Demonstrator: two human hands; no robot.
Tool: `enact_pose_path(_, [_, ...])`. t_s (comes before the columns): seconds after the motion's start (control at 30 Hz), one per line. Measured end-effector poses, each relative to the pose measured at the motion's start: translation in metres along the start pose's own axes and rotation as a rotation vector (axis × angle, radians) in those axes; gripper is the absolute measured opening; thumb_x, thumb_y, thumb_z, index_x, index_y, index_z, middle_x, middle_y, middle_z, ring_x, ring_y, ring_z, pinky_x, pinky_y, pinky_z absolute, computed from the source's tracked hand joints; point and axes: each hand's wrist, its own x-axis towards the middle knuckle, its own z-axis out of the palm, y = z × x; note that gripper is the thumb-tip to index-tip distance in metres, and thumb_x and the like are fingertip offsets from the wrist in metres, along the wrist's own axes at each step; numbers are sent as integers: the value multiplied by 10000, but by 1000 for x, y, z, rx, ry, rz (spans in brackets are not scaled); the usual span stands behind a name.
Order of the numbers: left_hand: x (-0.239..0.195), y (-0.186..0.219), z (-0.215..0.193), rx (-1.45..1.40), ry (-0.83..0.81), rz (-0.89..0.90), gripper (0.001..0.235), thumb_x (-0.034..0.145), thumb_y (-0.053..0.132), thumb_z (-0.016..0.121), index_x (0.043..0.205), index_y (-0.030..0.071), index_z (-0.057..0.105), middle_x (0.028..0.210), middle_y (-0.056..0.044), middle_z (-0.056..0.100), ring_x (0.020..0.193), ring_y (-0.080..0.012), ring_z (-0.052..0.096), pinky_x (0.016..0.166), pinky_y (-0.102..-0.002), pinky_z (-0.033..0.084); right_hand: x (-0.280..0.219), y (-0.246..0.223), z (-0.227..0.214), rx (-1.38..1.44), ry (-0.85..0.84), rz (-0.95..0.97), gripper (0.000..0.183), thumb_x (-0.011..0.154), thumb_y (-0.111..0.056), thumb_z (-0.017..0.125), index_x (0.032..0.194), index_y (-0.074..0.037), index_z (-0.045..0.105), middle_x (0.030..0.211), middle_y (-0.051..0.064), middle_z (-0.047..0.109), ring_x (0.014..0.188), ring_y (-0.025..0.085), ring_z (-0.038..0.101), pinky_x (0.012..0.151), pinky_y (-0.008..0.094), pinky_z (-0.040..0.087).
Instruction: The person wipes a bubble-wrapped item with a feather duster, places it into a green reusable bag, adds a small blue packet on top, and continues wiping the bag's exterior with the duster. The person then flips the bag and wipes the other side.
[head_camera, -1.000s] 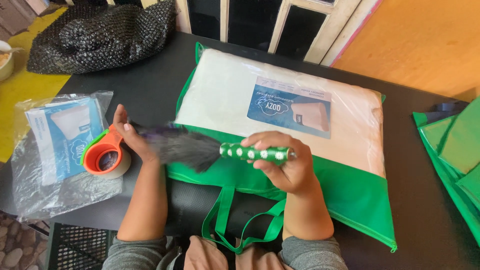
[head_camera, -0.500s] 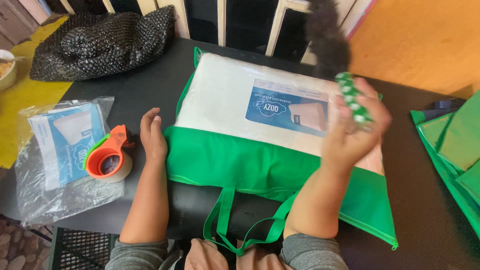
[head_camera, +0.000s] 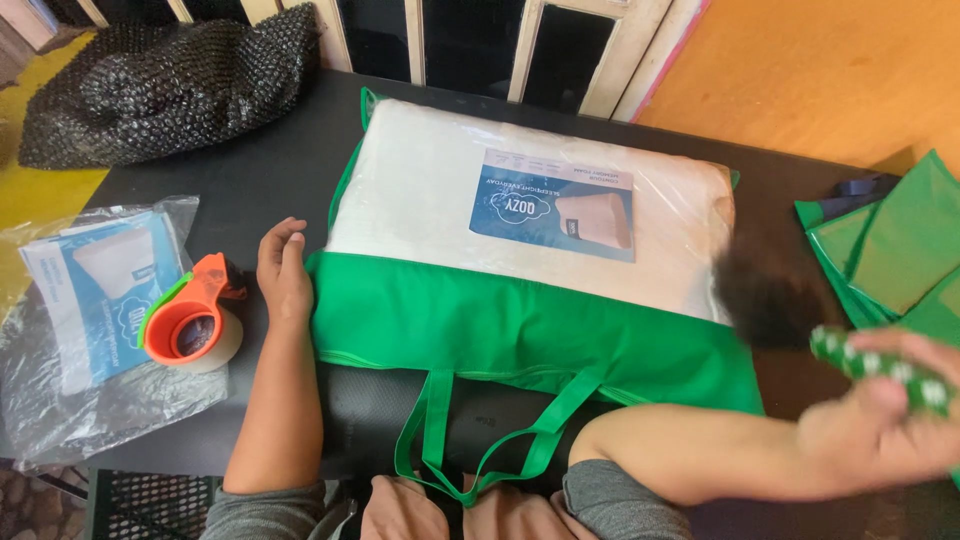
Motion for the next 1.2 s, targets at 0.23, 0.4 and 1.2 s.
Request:
enact_pose_path(0.23, [1,-5,0,32,-16,-6,210,995,189,545,1123,142,705,1298,-76,646,1287,-219,584,1083,-361,438,-1,-13,1,-254,330,-200,769,1142,-611,519,925,126,528,882,300,614,705,347,482,712,486,384])
enact_pose_path(0.4, [0,4,0,11,-19,-82,212,972,205,539,1079,149,713,1276,-52,666,1281,-191,592,1066,-333,447,49,-1,67,-71,-155,-60,480,1218,-344,500,1327,123,495,1256,332,587,999,371,637,811,395,587])
enact_pose_path(1.2, [1,28,0,68,-46,-280,264,930,290,520,1028,186,742,1113,39,685,1061,-120,607,919,-279,436,47,32,83,-72,-241,82,304,1140,-316,571,1242,-31,594,1193,87,632,821,182,563,723,320,498])
